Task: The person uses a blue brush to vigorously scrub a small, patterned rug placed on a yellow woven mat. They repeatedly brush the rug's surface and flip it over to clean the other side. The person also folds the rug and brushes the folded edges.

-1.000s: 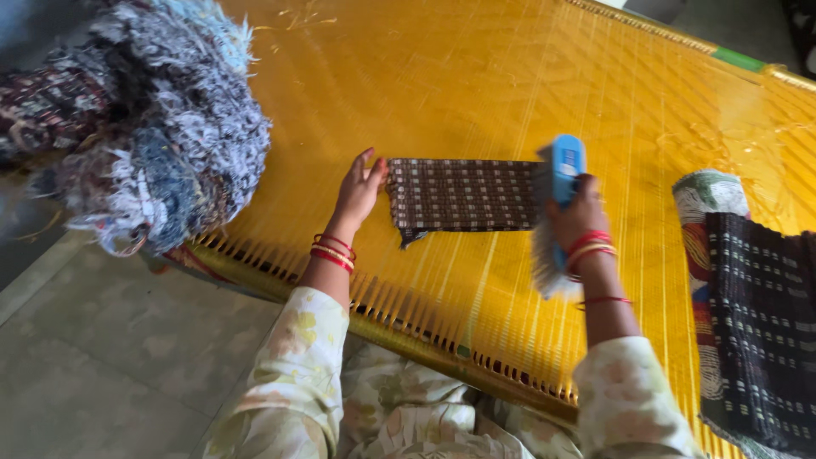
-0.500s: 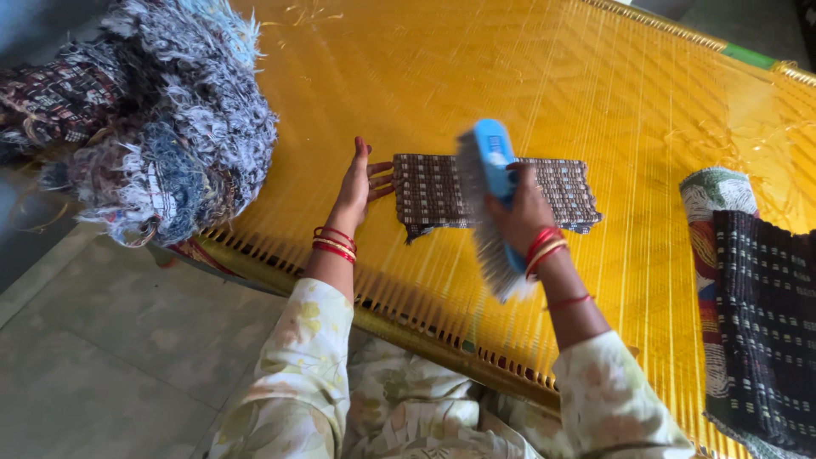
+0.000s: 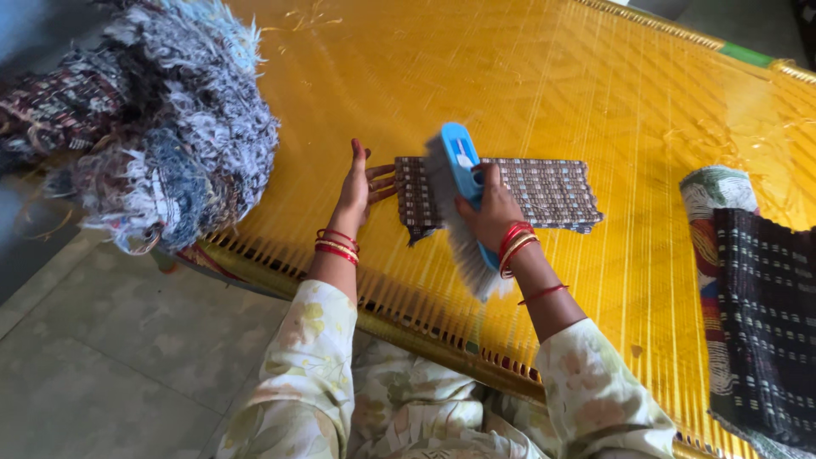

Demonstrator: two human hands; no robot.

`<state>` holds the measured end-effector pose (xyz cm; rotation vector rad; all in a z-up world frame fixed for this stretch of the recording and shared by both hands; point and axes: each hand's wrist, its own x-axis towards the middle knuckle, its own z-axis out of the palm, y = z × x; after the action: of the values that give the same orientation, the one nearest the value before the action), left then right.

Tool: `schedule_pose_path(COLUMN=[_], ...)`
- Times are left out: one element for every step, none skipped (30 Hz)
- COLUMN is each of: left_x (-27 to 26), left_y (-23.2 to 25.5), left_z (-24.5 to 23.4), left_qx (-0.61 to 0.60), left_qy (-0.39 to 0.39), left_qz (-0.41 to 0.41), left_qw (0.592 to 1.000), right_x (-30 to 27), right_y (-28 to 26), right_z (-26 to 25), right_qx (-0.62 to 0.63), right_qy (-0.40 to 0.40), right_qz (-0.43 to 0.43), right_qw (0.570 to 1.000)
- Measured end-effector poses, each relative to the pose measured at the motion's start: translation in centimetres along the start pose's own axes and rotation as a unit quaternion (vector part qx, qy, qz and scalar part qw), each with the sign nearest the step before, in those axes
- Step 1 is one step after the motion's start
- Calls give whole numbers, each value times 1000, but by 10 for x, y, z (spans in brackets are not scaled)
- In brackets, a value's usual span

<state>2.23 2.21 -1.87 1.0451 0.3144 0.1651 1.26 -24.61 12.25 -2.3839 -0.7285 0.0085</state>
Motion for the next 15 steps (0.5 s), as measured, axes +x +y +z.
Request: schedule_pose_path(left_x=[-2, -2, -2, 0, 0, 2, 4, 4, 3, 0, -3, -11, -16, -20, -26], left_y=[3, 5, 5, 3, 2, 1, 1, -1, -2, -4, -5, -8, -10, -9, -8], left_z=[2, 3, 3, 3, 1, -1, -1, 0, 1, 3, 6, 10, 15, 20, 21], left_qx=[-2, -2, -2, -2, 4, 10, 14, 32, 52, 72, 161, 247, 329, 403, 473], left_qy=[-3, -5, -6, -7, -16, -25, -34, -32, -31, -30, -41, -52, -63, -65, -62], left_qz=[-1, 2, 4, 6, 14, 23, 35, 55, 73, 91, 134, 175, 217, 212, 203], left_qw=[1000, 1000, 1000, 1000, 1000, 999, 999, 997, 995, 993, 977, 951, 917, 888, 855], right_x=[-4, -9, -17, -26, -36, -45, -51, -55, -55, -53, -50, -52, -57, -61, -67], right_y=[-1, -3, -6, -9, -13, -17, -18, -16, -11, -3, 8, 24, 46, 70, 96], right_z=[0, 0, -1, -2, -2, -3, -6, -9, -10, -10, -11, -12, -17, -23, -30], right_qx=[-6, -11, 3, 16, 33, 42, 48, 54, 47, 39, 32, 35, 36, 38, 41], right_qy=[-21, -42, -61, -80, -97, -106, -115, -124, -99, -74, -47, -34, -21, -9, 11], right_qz=[32, 63, 20, -24, -63, -50, -40, -31, -25, -20, -17, -2, 13, 29, 28], right_qw=[999, 997, 998, 996, 993, 992, 991, 990, 994, 996, 998, 999, 999, 999, 999])
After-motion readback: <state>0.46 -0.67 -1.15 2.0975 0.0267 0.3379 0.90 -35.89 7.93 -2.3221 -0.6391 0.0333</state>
